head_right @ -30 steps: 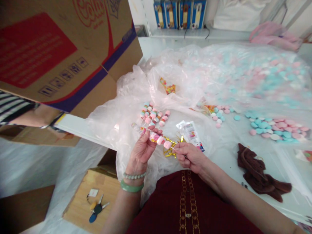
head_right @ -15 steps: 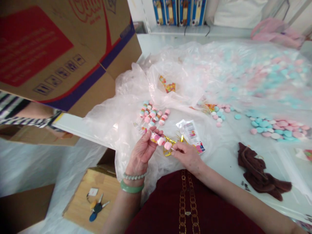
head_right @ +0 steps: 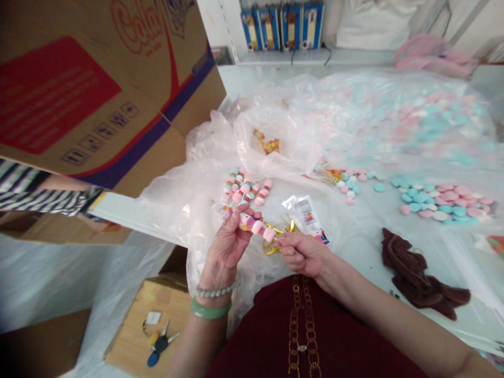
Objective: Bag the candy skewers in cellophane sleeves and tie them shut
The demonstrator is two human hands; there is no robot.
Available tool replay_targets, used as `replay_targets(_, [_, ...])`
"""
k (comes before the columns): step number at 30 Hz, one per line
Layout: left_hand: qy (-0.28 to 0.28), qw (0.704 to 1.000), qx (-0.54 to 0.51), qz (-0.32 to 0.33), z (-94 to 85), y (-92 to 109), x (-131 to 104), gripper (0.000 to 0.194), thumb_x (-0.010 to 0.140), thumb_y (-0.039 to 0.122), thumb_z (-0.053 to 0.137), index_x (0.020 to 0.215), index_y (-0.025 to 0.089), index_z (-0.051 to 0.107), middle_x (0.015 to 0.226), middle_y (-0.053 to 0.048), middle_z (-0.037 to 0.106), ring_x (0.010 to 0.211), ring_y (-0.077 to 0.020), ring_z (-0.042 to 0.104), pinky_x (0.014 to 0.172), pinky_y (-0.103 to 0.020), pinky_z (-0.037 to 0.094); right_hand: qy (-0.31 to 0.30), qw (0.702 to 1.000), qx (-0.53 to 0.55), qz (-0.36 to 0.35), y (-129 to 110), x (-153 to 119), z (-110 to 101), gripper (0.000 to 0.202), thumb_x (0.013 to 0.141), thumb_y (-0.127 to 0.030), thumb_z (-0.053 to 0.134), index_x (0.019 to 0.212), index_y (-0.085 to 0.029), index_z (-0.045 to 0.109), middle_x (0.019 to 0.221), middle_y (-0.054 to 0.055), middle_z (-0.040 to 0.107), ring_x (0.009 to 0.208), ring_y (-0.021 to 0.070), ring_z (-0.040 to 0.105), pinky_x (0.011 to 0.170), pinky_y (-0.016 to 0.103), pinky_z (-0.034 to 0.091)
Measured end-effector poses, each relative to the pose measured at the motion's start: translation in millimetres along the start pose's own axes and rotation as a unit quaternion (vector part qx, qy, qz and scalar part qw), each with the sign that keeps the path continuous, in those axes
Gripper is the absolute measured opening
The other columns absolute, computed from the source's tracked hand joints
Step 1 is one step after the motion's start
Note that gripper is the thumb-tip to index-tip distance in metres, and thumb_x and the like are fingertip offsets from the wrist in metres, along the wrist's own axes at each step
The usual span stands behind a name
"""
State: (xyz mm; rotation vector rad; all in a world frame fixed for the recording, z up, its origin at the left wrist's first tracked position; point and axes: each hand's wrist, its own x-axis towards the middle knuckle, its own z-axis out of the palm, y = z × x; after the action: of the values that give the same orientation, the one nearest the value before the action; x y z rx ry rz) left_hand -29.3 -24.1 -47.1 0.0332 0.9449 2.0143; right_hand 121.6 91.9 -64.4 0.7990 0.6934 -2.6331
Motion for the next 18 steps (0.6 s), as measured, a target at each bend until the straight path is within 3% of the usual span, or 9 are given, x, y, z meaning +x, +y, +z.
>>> replay_targets(2, [-0.006,1.000,0.001,-0.010,-0.4,-0.3,-1.8,0.026,0.081,0.028,0.068,0.101,0.012,0.067,0.086,-0.007,0.067,0.082,-0.0173,0.066,0.078,-0.028,0.053,-0.063,0.993,0.071,0.073,-0.3,-0.6,-6.3,0.014,0.085,-0.023,0.055,0.075,-0.016,0.048,0.043,-0.013,0.029,0.031,0.0022,0.009,0.030,0.014,0.009])
replay_targets(4, [-0.013,1.000,0.000,-0.022,0.2,-0.5,-3.1,0.028,0.082,0.029,0.068,0.104,0.012,0.066,0.085,-0.007,0.067,0.082,-0.0172,0.066,0.075,-0.027,0.053,-0.089,0.985,0.109,0.102,1.2,-1.6,-9.8,0.017,0.092,-0.021,0.046,0.076,-0.016,0.047,0.043,-0.013,0.029,0.031,0.0025,0.007,0.030,0.013,0.008])
replay_targets(8, [-0.020,0.999,-0.004,-0.033,4.4,-0.1,-3.8,0.028,0.082,0.030,0.067,0.104,0.012,0.066,0.084,-0.007,0.067,0.081,-0.0165,0.066,0.076,-0.027,0.053,-0.101,0.983,0.129,0.079,3.1,-2.8,-9.8,0.018,0.095,-0.022,0.041,0.080,-0.016,0.048,0.043,-0.012,0.029,0.031,0.0031,0.007,0.030,0.014,0.008])
replay_targets(12, [-0.015,1.000,0.011,-0.024,8.6,0.2,-4.2,0.027,0.082,0.031,0.068,0.102,0.012,0.066,0.083,-0.006,0.067,0.081,-0.0177,0.066,0.076,-0.029,0.054,-0.098,0.988,0.104,0.060,5.6,-1.3,-2.7,0.011,0.089,-0.022,0.051,0.080,-0.016,0.049,0.043,-0.013,0.030,0.031,0.0025,0.009,0.031,0.014,0.009])
replay_targets(14, [-0.012,1.000,0.015,-0.021,9.3,0.0,-4.6,0.027,0.082,0.031,0.068,0.101,0.013,0.066,0.082,-0.005,0.067,0.079,-0.0179,0.067,0.075,-0.030,0.054,-0.068,0.995,0.063,0.022,9.7,-0.2,5.0,0.014,0.082,-0.024,0.059,0.078,-0.017,0.049,0.044,-0.012,0.034,0.031,0.0023,0.013,0.032,0.015,0.011])
replay_targets(16, [-0.003,1.000,0.015,-0.023,9.1,0.2,-4.9,0.027,0.082,0.032,0.067,0.101,0.013,0.066,0.081,-0.005,0.067,0.078,-0.0177,0.067,0.075,-0.031,0.054,0.004,0.998,-0.012,-0.058,13.9,-0.2,14.6,0.017,0.077,-0.028,0.063,0.076,-0.018,0.050,0.045,-0.011,0.040,0.032,0.0030,0.019,0.033,0.017,0.013])
replay_targets(18, [0.011,0.999,0.013,-0.033,8.7,0.8,-4.8,0.027,0.082,0.034,0.067,0.101,0.014,0.065,0.080,-0.005,0.067,0.077,-0.0178,0.067,0.077,-0.032,0.054,0.097,0.976,-0.136,-0.143,15.7,-1.6,23.6,0.016,0.077,-0.031,0.062,0.074,-0.019,0.052,0.045,-0.009,0.044,0.033,0.0048,0.026,0.035,0.019,0.017])
